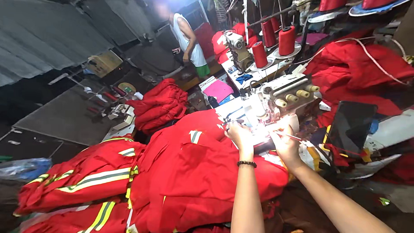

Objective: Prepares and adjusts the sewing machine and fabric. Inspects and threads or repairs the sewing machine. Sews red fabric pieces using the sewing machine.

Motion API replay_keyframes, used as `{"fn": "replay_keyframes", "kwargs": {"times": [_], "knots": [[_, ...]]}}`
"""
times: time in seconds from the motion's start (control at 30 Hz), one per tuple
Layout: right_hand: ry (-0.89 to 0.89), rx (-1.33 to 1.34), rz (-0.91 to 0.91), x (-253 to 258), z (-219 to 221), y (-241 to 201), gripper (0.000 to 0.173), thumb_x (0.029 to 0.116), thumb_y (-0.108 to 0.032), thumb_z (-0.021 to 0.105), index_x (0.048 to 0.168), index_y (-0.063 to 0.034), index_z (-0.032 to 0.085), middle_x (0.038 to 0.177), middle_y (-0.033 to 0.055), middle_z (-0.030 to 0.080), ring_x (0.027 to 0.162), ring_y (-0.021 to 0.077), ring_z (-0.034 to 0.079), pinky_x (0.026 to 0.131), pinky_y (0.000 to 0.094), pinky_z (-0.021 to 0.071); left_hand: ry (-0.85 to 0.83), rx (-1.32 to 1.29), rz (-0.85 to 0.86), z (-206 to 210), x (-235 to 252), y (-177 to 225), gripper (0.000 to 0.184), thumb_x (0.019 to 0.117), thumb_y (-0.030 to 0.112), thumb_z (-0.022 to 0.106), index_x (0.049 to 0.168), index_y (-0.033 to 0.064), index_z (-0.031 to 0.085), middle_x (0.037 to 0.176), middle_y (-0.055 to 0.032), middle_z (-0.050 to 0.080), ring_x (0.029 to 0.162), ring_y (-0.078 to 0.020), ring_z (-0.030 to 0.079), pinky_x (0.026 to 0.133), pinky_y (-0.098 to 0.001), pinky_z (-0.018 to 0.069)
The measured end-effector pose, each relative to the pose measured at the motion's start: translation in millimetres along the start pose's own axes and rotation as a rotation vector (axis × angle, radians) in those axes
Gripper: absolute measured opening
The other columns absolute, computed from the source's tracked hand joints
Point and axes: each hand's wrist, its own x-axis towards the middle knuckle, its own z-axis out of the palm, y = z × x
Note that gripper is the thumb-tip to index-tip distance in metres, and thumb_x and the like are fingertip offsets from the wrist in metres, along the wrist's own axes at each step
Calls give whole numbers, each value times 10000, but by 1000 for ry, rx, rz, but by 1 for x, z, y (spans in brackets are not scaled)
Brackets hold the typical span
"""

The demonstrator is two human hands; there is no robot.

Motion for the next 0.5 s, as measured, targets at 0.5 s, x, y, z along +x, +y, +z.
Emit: {"fn": "replay_keyframes", "kwargs": {"times": [0.5], "knots": [[-47,108,5,2,-3,2,171,909,18,678,1064,79,637,988,84,716,928,62,703,851,215,601,-226,-3,138,5,10,-8,352,912,339,738,1205,145,734,1347,-70,635,1329,-294,506,1169,-590,246]]}}
